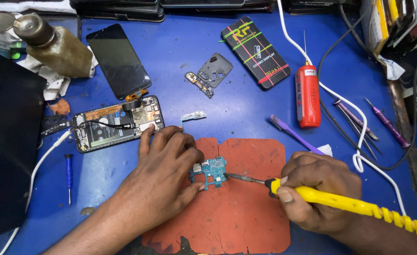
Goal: The person holds a disassembled phone motherboard on a heat-resistant mat and solders components on it with a yellow-handled soldering iron, steadying the board with the other hand. They briefly set the iron down, brush the board, wipe it with a tissue, then resume soldering the board.
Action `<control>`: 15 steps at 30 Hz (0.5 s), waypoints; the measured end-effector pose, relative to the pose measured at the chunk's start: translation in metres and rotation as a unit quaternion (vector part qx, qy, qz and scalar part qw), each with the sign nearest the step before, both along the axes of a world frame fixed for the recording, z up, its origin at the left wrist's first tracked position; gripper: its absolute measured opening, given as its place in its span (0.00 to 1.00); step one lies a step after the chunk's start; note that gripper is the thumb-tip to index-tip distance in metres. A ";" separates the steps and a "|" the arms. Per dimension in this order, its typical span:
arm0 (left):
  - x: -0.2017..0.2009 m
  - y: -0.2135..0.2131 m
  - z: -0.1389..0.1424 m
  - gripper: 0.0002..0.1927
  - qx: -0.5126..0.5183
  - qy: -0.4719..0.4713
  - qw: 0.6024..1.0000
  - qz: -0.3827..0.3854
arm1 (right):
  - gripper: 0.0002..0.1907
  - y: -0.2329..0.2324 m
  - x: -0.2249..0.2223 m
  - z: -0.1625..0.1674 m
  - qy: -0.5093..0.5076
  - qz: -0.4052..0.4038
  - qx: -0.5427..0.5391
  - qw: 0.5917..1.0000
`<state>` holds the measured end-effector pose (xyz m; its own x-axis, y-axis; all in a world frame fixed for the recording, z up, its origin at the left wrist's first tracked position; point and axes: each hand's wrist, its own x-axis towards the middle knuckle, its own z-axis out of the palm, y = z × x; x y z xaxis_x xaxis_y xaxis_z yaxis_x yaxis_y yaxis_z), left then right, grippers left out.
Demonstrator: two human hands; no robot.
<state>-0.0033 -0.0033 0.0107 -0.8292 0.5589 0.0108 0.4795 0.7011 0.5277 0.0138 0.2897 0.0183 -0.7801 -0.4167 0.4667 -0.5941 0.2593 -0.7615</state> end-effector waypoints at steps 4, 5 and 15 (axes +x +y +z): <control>0.000 -0.001 -0.001 0.26 -0.005 0.000 1.000 0.001 | 0.09 0.001 0.001 0.001 -0.006 -0.002 0.010 1.000; 0.000 -0.001 -0.001 0.26 -0.007 -0.002 1.000 0.002 | 0.09 0.002 0.001 0.001 -0.014 -0.004 0.011 1.000; 0.001 0.000 -0.002 0.25 -0.009 0.003 1.000 0.002 | 0.08 0.001 0.001 0.000 -0.009 -0.011 0.007 1.000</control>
<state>-0.0026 -0.0037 0.0087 -0.8316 0.5553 0.0063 0.4796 0.7124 0.5123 0.0150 0.2910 0.0181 -0.7968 -0.4064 0.4472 -0.5751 0.2829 -0.7676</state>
